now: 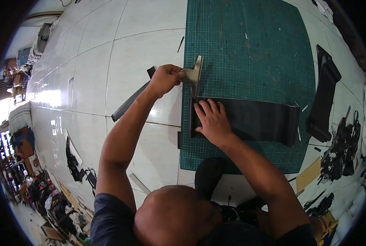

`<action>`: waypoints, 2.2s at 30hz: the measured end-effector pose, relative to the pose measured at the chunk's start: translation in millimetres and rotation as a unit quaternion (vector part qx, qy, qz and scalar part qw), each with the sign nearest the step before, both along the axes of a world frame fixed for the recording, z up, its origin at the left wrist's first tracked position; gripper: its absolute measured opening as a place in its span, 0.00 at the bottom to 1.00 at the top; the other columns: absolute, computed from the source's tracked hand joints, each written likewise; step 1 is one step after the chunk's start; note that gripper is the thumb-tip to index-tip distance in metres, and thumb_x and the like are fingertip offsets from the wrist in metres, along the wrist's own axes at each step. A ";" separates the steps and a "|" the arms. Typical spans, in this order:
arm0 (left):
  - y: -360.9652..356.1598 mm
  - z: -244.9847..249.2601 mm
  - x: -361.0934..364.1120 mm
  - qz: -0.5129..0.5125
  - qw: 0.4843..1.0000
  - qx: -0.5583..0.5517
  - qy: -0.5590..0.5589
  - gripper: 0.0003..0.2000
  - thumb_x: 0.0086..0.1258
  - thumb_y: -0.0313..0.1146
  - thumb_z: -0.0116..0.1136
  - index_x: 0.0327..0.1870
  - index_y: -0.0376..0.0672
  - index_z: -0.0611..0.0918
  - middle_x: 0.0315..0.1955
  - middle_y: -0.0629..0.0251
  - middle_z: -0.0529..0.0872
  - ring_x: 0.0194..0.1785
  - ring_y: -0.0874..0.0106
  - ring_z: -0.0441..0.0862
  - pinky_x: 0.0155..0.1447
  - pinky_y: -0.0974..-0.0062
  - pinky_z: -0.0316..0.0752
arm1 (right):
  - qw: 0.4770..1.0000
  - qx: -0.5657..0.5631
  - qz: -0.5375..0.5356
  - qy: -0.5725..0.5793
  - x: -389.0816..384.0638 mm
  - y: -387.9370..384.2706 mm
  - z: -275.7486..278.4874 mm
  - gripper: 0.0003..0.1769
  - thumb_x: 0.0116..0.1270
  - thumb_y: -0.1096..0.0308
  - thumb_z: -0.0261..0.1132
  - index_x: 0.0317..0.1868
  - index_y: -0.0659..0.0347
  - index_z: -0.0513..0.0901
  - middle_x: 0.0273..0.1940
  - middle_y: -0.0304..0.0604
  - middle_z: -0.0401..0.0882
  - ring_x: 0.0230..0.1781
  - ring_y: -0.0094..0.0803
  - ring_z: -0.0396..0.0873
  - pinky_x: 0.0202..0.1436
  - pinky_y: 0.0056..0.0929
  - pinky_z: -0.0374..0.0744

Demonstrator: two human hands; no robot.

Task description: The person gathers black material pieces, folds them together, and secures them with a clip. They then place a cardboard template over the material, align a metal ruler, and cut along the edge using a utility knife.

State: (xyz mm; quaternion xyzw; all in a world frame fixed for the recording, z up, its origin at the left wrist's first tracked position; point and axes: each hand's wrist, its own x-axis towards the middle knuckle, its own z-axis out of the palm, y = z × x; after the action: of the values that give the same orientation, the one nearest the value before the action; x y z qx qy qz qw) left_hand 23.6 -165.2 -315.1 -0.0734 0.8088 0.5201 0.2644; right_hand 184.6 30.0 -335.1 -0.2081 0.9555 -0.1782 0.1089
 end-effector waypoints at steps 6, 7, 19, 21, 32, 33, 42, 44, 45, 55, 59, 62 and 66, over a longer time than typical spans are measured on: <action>0.6 2.9 -3.2 -0.032 0.999 -0.029 -0.017 0.15 0.71 0.33 0.64 0.50 0.28 0.85 0.35 0.60 0.89 0.35 0.74 0.84 0.44 0.75 0.81 | 1.000 0.003 -0.001 -0.009 0.0 -0.3 3.5 0.49 0.55 0.49 0.79 0.74 0.56 0.69 0.71 0.46 0.67 0.75 0.47 0.62 0.78 0.55 0.60; 0.3 1.7 -5.3 -0.038 0.998 -0.034 -0.019 0.15 0.71 0.33 0.64 0.50 0.28 0.85 0.35 0.59 0.89 0.35 0.74 0.84 0.44 0.75 0.81 | 1.000 0.004 -0.001 -0.010 -0.3 -0.3 3.7 0.48 0.56 0.49 0.79 0.74 0.56 0.69 0.71 0.46 0.67 0.76 0.47 0.62 0.78 0.55 0.60; 21.9 20.4 -24.8 -0.158 0.970 -0.182 -0.028 0.17 0.69 0.35 0.66 0.49 0.28 0.86 0.30 0.58 0.87 0.30 0.74 0.84 0.35 0.75 0.78 | 1.000 -0.002 0.003 -0.020 -0.7 1.1 2.5 0.46 0.58 0.50 0.77 0.74 0.55 0.70 0.72 0.45 0.67 0.76 0.47 0.61 0.80 0.54 0.58; 17.1 15.6 -25.8 -0.134 0.978 -0.147 -0.059 0.17 0.71 0.34 0.65 0.51 0.26 0.85 0.31 0.57 0.88 0.31 0.73 0.84 0.36 0.75 0.79 | 1.000 -0.001 0.001 -0.021 -0.7 0.5 1.5 0.45 0.59 0.49 0.77 0.74 0.55 0.70 0.72 0.45 0.66 0.76 0.48 0.60 0.80 0.54 0.57; -35.2 -4.2 -9.6 -0.006 0.992 -0.076 -0.099 0.19 0.75 0.35 0.63 0.55 0.25 0.82 0.41 0.54 0.87 0.40 0.69 0.87 0.49 0.74 0.87 | 1.000 -0.005 -0.001 -0.013 -0.6 -0.7 1.8 0.47 0.58 0.48 0.77 0.74 0.55 0.70 0.72 0.45 0.67 0.76 0.48 0.60 0.79 0.55 0.59; -37.4 -8.8 -5.4 -0.008 0.991 -0.077 -0.106 0.18 0.75 0.35 0.64 0.54 0.25 0.82 0.41 0.55 0.87 0.40 0.69 0.86 0.50 0.74 0.87 | 1.000 -0.004 -0.002 -0.014 0.2 -0.3 1.9 0.47 0.58 0.48 0.77 0.74 0.55 0.70 0.72 0.45 0.67 0.76 0.48 0.60 0.79 0.55 0.59; -20.1 -3.7 25.6 -0.048 0.992 -0.069 -0.094 0.17 0.75 0.35 0.64 0.53 0.26 0.83 0.40 0.56 0.88 0.39 0.70 0.86 0.47 0.73 0.85 | 0.999 -0.011 -0.012 -0.029 -0.3 -0.7 2.9 0.47 0.57 0.49 0.78 0.74 0.56 0.70 0.73 0.46 0.67 0.77 0.48 0.60 0.80 0.56 0.58; -17.5 -2.4 27.1 -0.036 0.992 -0.062 -0.104 0.18 0.75 0.35 0.64 0.54 0.26 0.83 0.40 0.55 0.88 0.40 0.70 0.86 0.47 0.73 0.85 | 1.000 -0.016 -0.011 -0.024 -0.7 0.0 2.2 0.46 0.57 0.49 0.78 0.73 0.56 0.71 0.72 0.46 0.67 0.77 0.48 0.60 0.80 0.56 0.58; -18.4 -3.0 26.4 -0.038 0.991 -0.055 -0.115 0.18 0.75 0.35 0.65 0.54 0.26 0.83 0.41 0.55 0.88 0.40 0.70 0.86 0.47 0.73 0.85 | 1.000 -0.018 -0.010 -0.023 0.1 0.2 2.1 0.46 0.57 0.49 0.78 0.73 0.56 0.71 0.72 0.46 0.67 0.77 0.48 0.60 0.80 0.56 0.58; -20.0 -1.7 40.0 -0.105 0.985 -0.042 -0.132 0.18 0.74 0.35 0.64 0.55 0.26 0.82 0.43 0.54 0.88 0.42 0.70 0.87 0.48 0.73 0.85 | 0.999 -0.030 -0.011 -0.014 2.4 2.4 -0.4 0.46 0.56 0.50 0.79 0.72 0.56 0.71 0.72 0.45 0.68 0.77 0.46 0.61 0.80 0.55 0.58; -17.4 4.7 54.1 -0.088 0.988 -0.067 -0.104 0.18 0.74 0.35 0.64 0.54 0.27 0.83 0.41 0.54 0.88 0.39 0.71 0.87 0.46 0.73 0.84 | 0.998 -0.048 -0.020 -0.018 3.5 2.2 -3.2 0.44 0.56 0.52 0.79 0.70 0.58 0.71 0.72 0.45 0.68 0.78 0.45 0.60 0.81 0.56 0.57; -18.2 -2.4 65.3 -0.088 0.990 -0.079 -0.073 0.17 0.72 0.36 0.64 0.50 0.29 0.85 0.34 0.56 0.90 0.34 0.72 0.87 0.42 0.73 0.82 | 0.998 -0.062 -0.028 -0.017 4.4 3.8 -4.0 0.43 0.55 0.54 0.80 0.67 0.60 0.72 0.72 0.46 0.68 0.79 0.45 0.60 0.81 0.57 0.56; -15.0 4.3 73.9 -0.076 0.990 -0.100 -0.057 0.17 0.71 0.37 0.64 0.50 0.29 0.85 0.33 0.57 0.90 0.34 0.71 0.87 0.42 0.72 0.81 | 0.997 -0.070 -0.031 -0.023 3.6 3.4 -4.3 0.41 0.54 0.55 0.81 0.65 0.60 0.72 0.73 0.47 0.68 0.78 0.46 0.60 0.81 0.57 0.56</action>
State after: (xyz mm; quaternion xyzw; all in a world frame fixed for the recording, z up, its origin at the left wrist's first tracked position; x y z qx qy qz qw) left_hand 97.6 -180.2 -310.8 -0.0678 0.8436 0.4099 0.3402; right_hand 188.2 33.4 -339.4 -0.1818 0.9439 -0.2527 0.1101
